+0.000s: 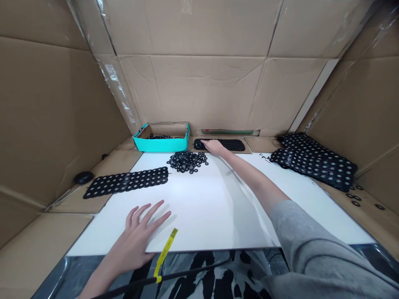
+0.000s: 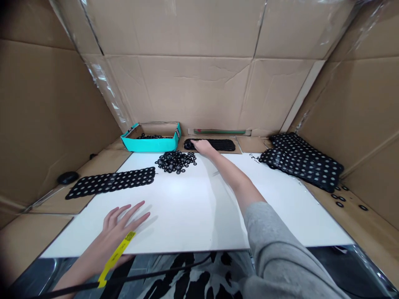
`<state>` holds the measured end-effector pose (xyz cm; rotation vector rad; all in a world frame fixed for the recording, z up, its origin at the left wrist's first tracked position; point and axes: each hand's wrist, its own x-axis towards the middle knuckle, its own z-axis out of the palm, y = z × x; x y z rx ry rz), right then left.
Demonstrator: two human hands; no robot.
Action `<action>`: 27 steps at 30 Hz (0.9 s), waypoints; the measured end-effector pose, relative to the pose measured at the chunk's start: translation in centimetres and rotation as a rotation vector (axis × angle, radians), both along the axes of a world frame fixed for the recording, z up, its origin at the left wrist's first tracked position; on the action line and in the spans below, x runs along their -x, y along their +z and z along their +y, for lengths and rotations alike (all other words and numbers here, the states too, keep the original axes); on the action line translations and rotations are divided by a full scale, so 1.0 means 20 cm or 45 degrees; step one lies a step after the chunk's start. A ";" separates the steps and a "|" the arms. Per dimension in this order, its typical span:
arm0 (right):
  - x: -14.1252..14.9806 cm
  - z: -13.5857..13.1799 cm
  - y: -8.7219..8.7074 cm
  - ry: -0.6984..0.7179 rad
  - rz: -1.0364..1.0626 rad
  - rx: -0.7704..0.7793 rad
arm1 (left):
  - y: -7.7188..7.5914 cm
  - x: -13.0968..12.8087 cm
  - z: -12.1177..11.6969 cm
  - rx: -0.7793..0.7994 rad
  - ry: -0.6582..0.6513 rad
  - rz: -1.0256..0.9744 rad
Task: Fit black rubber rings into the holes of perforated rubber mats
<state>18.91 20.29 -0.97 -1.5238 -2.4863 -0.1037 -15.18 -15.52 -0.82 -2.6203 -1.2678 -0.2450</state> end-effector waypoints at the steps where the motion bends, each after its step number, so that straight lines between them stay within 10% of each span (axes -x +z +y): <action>1: 0.01 0.00 0.00 -0.133 0.097 -0.003 | 0.00 0.00 0.00 0.002 -0.004 0.003; 6: 0.05 0.05 0.04 -0.811 0.672 -0.010 | 0.00 0.00 0.00 -0.003 -0.013 0.009; 10: 0.05 0.07 0.07 -0.988 0.721 -0.029 | 0.00 -0.01 0.00 -0.002 0.000 0.006; 18: 0.19 -0.01 -0.05 -0.371 0.222 -0.092 | 0.00 0.00 0.01 0.008 0.002 0.028; 27: 0.16 -0.04 -0.10 -0.227 0.112 -0.055 | -0.01 0.01 0.01 0.020 -0.010 0.012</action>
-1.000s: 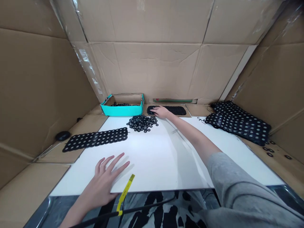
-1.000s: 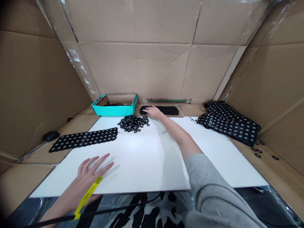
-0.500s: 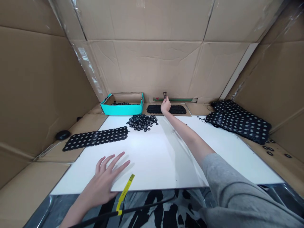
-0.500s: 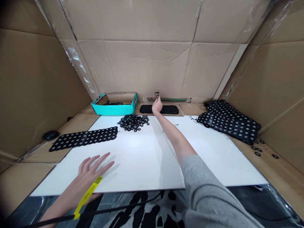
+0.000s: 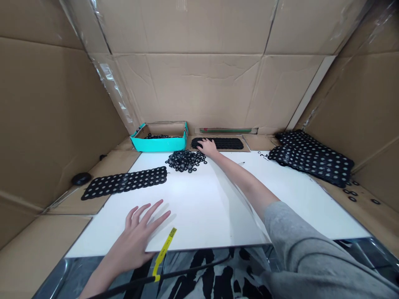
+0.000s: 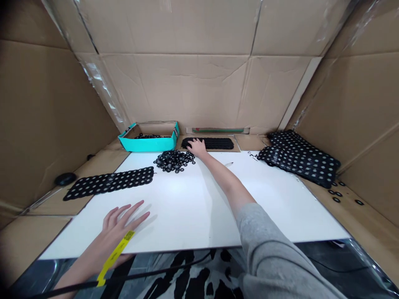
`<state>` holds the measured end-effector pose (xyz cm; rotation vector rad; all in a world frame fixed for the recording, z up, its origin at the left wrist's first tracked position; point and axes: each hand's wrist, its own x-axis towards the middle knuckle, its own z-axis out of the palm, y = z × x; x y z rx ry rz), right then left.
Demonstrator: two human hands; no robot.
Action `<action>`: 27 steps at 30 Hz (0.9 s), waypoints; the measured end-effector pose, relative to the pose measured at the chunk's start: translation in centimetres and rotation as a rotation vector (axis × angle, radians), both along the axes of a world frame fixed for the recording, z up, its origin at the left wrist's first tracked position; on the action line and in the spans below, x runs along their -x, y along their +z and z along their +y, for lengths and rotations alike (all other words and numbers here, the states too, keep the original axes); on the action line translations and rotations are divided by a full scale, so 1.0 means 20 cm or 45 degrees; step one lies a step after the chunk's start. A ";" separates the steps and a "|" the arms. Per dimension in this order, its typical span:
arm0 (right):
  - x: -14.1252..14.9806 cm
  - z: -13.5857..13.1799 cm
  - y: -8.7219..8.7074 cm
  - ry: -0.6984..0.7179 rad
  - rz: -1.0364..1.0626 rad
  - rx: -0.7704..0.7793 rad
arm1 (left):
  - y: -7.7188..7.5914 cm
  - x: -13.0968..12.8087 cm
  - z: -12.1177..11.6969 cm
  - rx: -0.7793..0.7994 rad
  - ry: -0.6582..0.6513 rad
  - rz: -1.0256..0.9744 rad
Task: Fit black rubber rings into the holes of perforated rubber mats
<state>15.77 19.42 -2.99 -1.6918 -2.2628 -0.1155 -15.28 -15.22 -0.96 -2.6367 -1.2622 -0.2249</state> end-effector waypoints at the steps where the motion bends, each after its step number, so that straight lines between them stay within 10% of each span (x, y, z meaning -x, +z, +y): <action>1: -0.01 0.00 0.00 0.011 0.005 0.010 | 0.00 0.00 0.00 0.001 -0.005 -0.006; 27: 0.14 0.06 0.05 -0.377 0.176 0.287 | -0.01 0.01 0.01 0.010 -0.017 -0.080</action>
